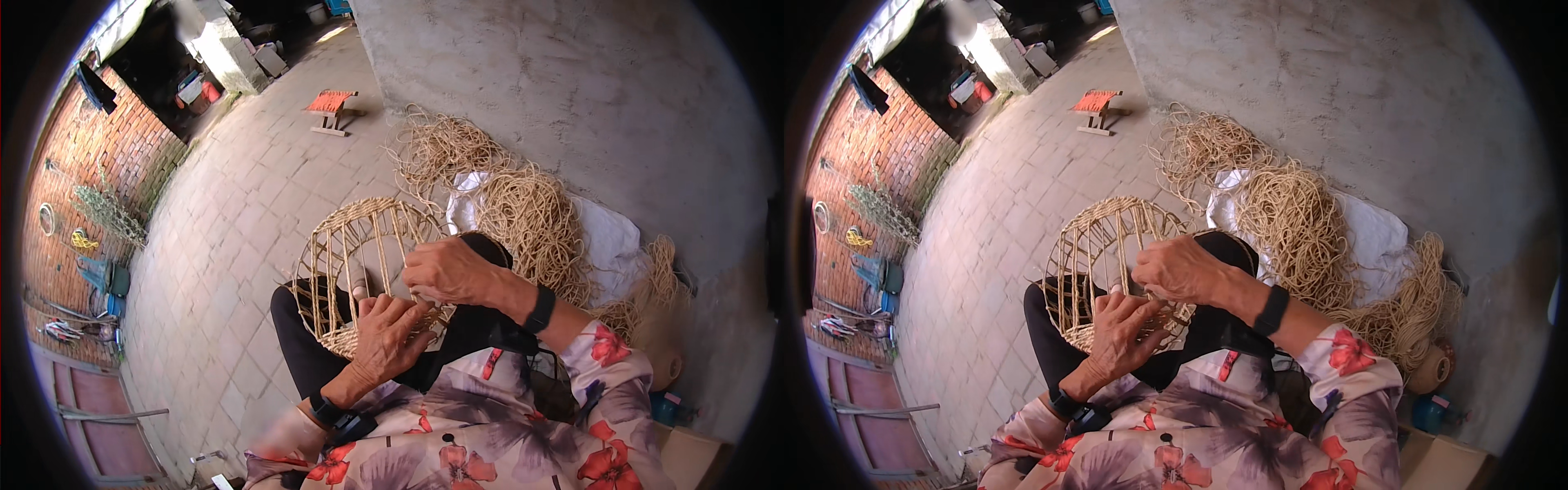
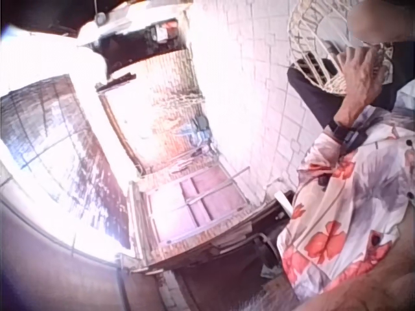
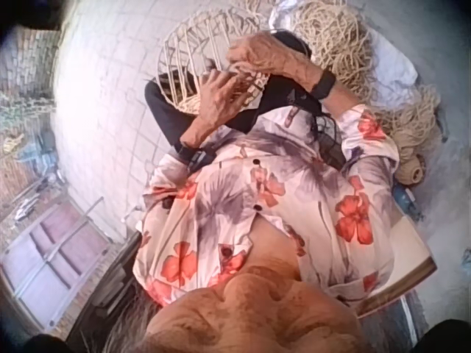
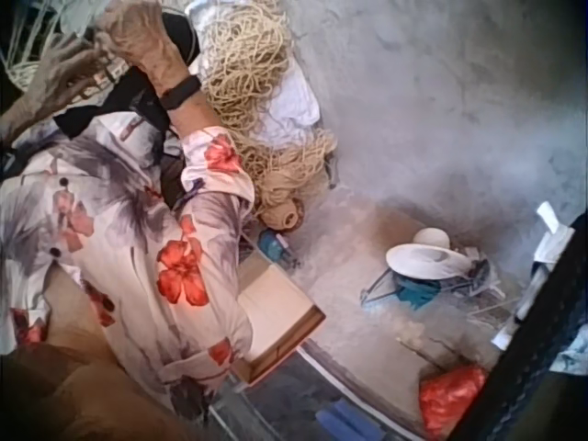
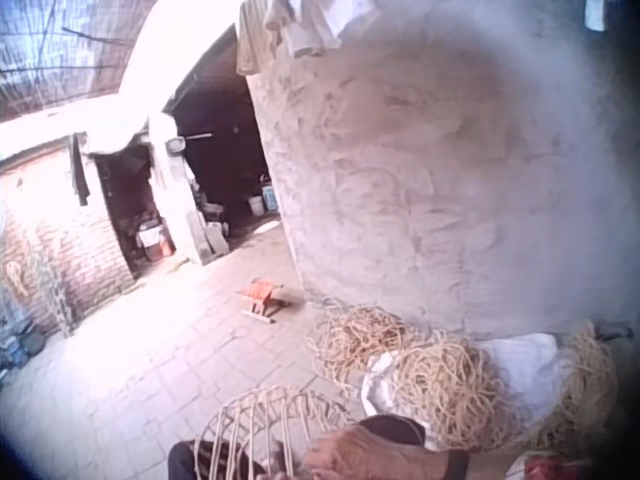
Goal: The person is weaving a structural frame for a basket using long flexible natural fibers or strips.
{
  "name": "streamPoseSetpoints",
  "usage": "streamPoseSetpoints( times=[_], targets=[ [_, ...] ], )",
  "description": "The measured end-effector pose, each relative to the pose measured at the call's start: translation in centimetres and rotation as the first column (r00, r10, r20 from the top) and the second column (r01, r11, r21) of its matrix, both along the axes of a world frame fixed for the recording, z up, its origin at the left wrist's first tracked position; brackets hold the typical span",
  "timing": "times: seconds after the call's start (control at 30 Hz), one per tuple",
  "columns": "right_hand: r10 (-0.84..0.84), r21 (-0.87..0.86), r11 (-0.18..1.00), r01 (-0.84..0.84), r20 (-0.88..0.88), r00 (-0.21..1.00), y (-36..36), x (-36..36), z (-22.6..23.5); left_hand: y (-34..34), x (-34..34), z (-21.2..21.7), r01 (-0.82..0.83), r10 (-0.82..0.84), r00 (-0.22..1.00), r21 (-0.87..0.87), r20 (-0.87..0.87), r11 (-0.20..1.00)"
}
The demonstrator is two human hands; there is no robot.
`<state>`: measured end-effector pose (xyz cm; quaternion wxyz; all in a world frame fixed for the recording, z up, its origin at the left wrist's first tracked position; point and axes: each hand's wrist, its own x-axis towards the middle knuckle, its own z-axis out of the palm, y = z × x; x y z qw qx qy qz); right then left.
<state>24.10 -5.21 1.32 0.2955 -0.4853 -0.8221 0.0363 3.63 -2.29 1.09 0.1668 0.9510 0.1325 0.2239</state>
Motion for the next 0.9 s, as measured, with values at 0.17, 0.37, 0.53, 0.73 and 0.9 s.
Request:
streamPoseSetpoints(
  times=[0.17, 0.37, 0.53, 0.73, 0.9],
  targets=[
    [-0.030, -0.088, 0.996, 0.025, -0.064, 0.997, 0.2, -0.2, -1.1, 0.1, 0.2, -0.3, 0.023, -0.023, 1.000, 0.016, 0.010, 1.000],
    [-0.339, 0.009, 0.929, 0.369, -0.372, 0.864, -4.0, -0.3, 0.1, 0.2, 1.2, -0.3, 0.030, -0.030, 0.999, -0.003, -0.032, 1.000],
    [-0.437, -0.257, 0.899, 0.354, -0.572, 0.694, -8.5, -2.0, -1.4, 1.8, 3.0, -0.4, 0.053, -0.061, 0.979, -0.044, -0.193, 0.998],
    [-0.545, -0.469, 0.832, 0.298, -0.584, 0.602, -9.7, -3.9, -2.5, 4.3, 5.1, 0.5, -0.021, -0.247, 0.917, -0.654, -0.314, 0.756],
    [-0.550, -0.465, 0.830, 0.309, -0.587, 0.594, -9.5, -4.5, -3.2, 6.2, 5.5, 1.2, -0.162, -0.398, 0.869, -0.929, -0.294, 0.332]
  ],
)
